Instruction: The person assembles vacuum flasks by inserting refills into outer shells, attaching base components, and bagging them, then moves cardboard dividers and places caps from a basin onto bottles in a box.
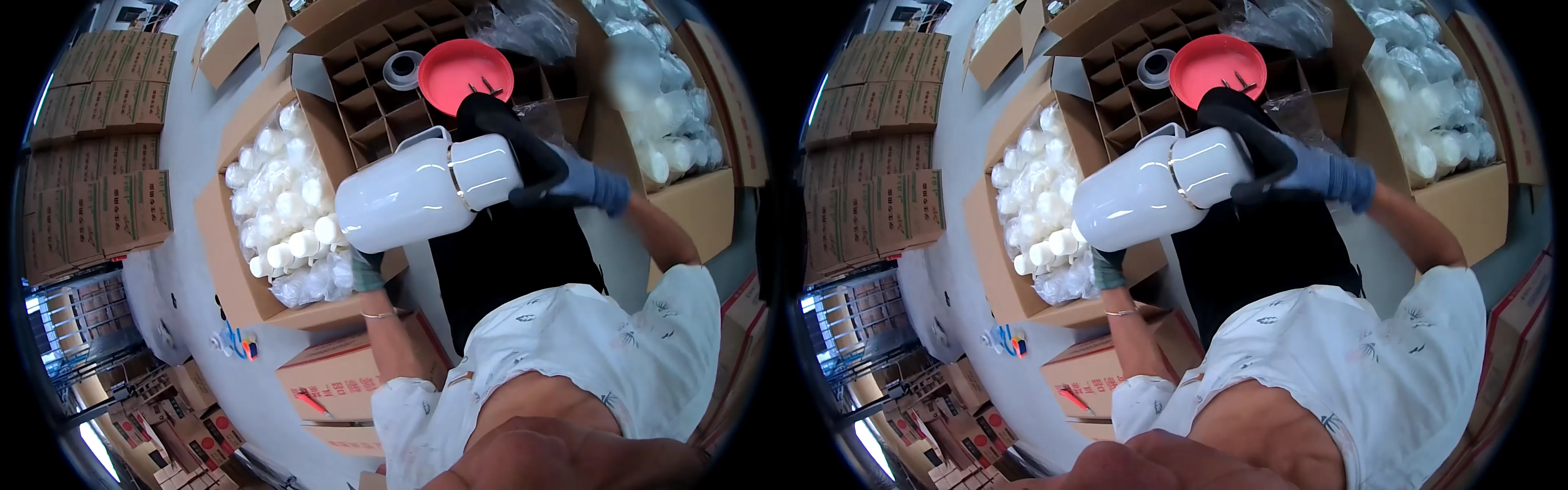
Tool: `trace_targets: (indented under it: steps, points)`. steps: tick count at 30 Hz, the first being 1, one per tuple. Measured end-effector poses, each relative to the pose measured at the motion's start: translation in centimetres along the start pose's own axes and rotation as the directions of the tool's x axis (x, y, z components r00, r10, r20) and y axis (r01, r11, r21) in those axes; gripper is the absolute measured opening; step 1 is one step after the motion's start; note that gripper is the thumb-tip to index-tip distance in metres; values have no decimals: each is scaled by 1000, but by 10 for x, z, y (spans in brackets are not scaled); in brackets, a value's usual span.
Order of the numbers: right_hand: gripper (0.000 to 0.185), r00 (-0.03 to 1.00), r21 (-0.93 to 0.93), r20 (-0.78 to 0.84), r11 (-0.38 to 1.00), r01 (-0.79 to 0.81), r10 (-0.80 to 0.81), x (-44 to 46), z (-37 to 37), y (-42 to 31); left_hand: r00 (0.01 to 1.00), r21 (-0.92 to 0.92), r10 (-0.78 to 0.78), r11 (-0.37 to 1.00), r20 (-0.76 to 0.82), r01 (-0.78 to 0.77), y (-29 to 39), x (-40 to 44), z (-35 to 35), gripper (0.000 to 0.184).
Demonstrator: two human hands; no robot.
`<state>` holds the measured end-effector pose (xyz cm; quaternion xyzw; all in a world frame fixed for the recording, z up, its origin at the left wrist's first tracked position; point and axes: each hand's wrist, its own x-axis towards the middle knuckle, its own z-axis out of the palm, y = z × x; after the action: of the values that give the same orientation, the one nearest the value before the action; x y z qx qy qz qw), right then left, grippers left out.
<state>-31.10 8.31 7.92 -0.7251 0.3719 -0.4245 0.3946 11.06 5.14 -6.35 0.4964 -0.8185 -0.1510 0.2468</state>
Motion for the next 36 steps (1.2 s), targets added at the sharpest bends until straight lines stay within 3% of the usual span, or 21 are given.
trace_targets:
  steps: [1, 3, 6, 8, 9, 11, 13, 15, 16, 18, 20, 22, 24, 26, 28, 30, 32, 33, 34, 35, 36]
  points:
    - [66, 960, 202, 51, 939, -278, 274, -5, 3, -4, 999, 74, 39, 997, -9, -38, -6, 7, -5, 48]
    - [65, 669, 511, 284, 482, -712, 687, -20, 10, -7, 1000, -25, -13, 1000, 13, 13, 0, 36, -32, 48]
    - [60, 307, 492, 733, -161, -855, 606, -45, 10, 8, 974, -367, -69, 919, 216, 146, 74, 109, -94, 49]
    - [60, 190, 244, 807, -22, -970, 559, -46, 16, 10, 920, -455, 63, 881, 386, 130, 152, 158, -108, 42]
    - [61, 126, 115, 833, 54, -992, 539, -46, 20, 14, 900, -348, 151, 938, 409, 1, 168, 172, -97, 36]
    - [51, 684, -75, 445, 786, -614, 578, -54, 11, 49, 805, -130, 238, 971, 543, -200, 187, 185, -67, 30]
    - [42, 740, -203, 240, 778, -594, 628, -40, -17, 60, 660, -29, 210, 961, 721, -274, 198, 179, -31, 29]
    - [35, 565, 102, 176, 555, -825, 806, -2, -46, 54, 564, -117, 296, 937, 771, -330, 196, 166, -3, 27]
    - [31, 612, 285, 106, 566, -774, 783, 5, -53, 74, 545, -202, 392, 904, 741, -376, 193, 161, 1, 25]
    - [28, 496, 91, 77, 489, -867, 865, 39, -61, 105, 435, -161, 386, 869, 814, -469, 193, 163, -1, 32]
    - [34, 739, 100, -2, 736, -670, 673, 69, -47, 164, 383, -210, 496, 783, 779, -586, 192, 158, 5, 34]
    - [33, 832, 70, 9, 830, -554, 555, 126, -28, 199, 310, -335, 610, 713, 729, -616, 187, 158, 14, 38]
    - [35, 984, -419, -134, 893, -165, 119, 185, 2, 250, 302, -389, 677, 668, 671, -634, 177, 155, 27, 41]
    - [38, 997, -682, -70, 727, -78, 42, 243, 25, 285, 372, -383, 695, 676, 616, -630, 177, 158, 22, 44]
    - [36, 974, -886, 74, 461, -35, 216, 273, 42, 294, 426, -358, 623, 754, 656, -551, 181, 159, 12, 39]
    - [38, 903, -854, 200, 520, -30, 380, 295, 52, 345, 512, -251, 586, 775, 628, -580, 174, 155, 6, 40]
    - [37, 852, -902, 281, 424, 78, 441, 304, 49, 332, 772, -112, 500, 859, 392, -500, 169, 166, -17, 42]
    - [40, 880, -848, 257, 530, 8, 399, 303, 44, 316, 866, -52, 439, 896, 241, -440, 164, 173, -29, 43]
    - [44, 907, -778, 225, 626, -52, 356, 300, 41, 286, 952, -134, 306, 943, -2, -304, 152, 185, -39, 48]
    - [59, 974, -696, 210, 712, 91, 80, 291, 40, 273, 991, -392, -15, 919, -136, -40, 141, 193, -35, 48]
    - [68, 983, -617, 156, 767, 177, -101, 283, 41, 253, 908, -685, -334, 724, -254, 75, 130, 201, -31, 48]
